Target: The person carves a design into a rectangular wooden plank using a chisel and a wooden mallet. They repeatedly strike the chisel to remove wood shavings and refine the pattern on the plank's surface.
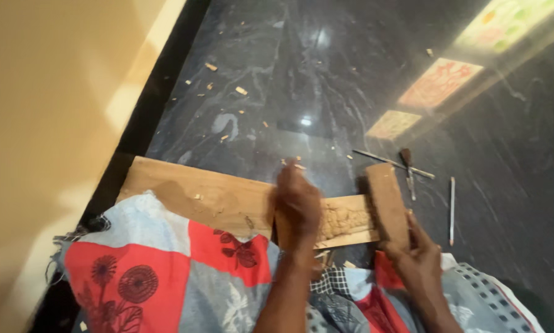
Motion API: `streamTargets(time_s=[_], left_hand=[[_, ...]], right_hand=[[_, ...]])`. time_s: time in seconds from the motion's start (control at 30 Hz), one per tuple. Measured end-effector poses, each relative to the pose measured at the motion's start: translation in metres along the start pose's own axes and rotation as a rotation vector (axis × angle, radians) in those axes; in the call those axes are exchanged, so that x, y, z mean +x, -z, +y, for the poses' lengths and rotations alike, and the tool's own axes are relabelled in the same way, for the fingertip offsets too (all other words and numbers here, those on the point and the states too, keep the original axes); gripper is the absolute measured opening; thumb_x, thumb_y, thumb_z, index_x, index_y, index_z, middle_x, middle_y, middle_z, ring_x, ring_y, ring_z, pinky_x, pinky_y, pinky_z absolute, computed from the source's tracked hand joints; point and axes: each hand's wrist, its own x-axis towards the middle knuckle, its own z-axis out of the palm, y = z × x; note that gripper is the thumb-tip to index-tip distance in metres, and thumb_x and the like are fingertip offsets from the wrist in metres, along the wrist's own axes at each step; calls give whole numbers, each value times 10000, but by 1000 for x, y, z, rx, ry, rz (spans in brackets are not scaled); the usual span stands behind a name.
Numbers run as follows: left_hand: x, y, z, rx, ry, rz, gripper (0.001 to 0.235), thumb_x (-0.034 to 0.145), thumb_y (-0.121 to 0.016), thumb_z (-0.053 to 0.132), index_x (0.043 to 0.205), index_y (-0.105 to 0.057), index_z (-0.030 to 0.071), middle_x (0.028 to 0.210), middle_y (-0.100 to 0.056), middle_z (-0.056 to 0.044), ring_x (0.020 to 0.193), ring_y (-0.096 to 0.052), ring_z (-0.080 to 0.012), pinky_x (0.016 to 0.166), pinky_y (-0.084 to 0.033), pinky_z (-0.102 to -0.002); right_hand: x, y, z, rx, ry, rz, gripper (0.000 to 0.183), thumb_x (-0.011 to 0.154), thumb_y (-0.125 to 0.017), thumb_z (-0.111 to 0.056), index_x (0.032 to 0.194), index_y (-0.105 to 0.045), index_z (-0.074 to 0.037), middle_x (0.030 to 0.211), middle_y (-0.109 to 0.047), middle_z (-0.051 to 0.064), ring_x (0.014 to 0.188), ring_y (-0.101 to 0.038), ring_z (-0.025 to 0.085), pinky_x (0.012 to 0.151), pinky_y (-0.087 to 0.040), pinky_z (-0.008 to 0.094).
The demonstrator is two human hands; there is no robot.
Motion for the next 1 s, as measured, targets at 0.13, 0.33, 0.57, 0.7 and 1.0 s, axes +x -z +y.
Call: streamTargets(time_s=[0.13,0.33,0.57,0.7,1.0], left_hand=[[43,9,-19,-62,290,52,204,917,-518,-35,1077,-645,-24,946,-733,-183,890,-713,-383,764,-553,-466],[-2,-18,14,-192,-6,-241,190,980,-531,32,1100,-654,-48,1022,-702,-238,941,-700,-390,824,-576,-455],[-63,-24,56,-205,-413,-706,260,805,-554,9,1048,-621,-57,938,-645,-228,918,-628,-396,810,-546,-483],[-40,-34,54,-136,-356,-718,110,1058,-567,112,1026,-662,69,889,-670,-180,855,-670,-345,737,-561,-459],[119,-33,-30,-408,650,-1111,291,941,-588,10,1213,-687,32,928,-762,-164,647,-696,-149,533,-596,-299]], right_hand=[[5,4,3,-67,-214,30,776,712,-742,-9,1470,-589,-73,1049,-760,137,707,-657,186,586,-524,300],[7,7,-8,123,-330,43,674,761,-725,-7,1425,-629,-72,827,-728,126,544,-586,149,456,-428,289],[7,15,-17,377,-435,-15,615,771,-678,9,1381,-599,-8,707,-668,86,486,-587,135,409,-437,268],[11,15,-18,388,-458,-41,556,800,-667,-16,1352,-610,8,676,-650,96,463,-546,137,387,-397,263],[13,15,-26,367,-497,-54,599,784,-703,-18,1375,-613,-47,640,-621,71,432,-499,115,372,-353,251]])
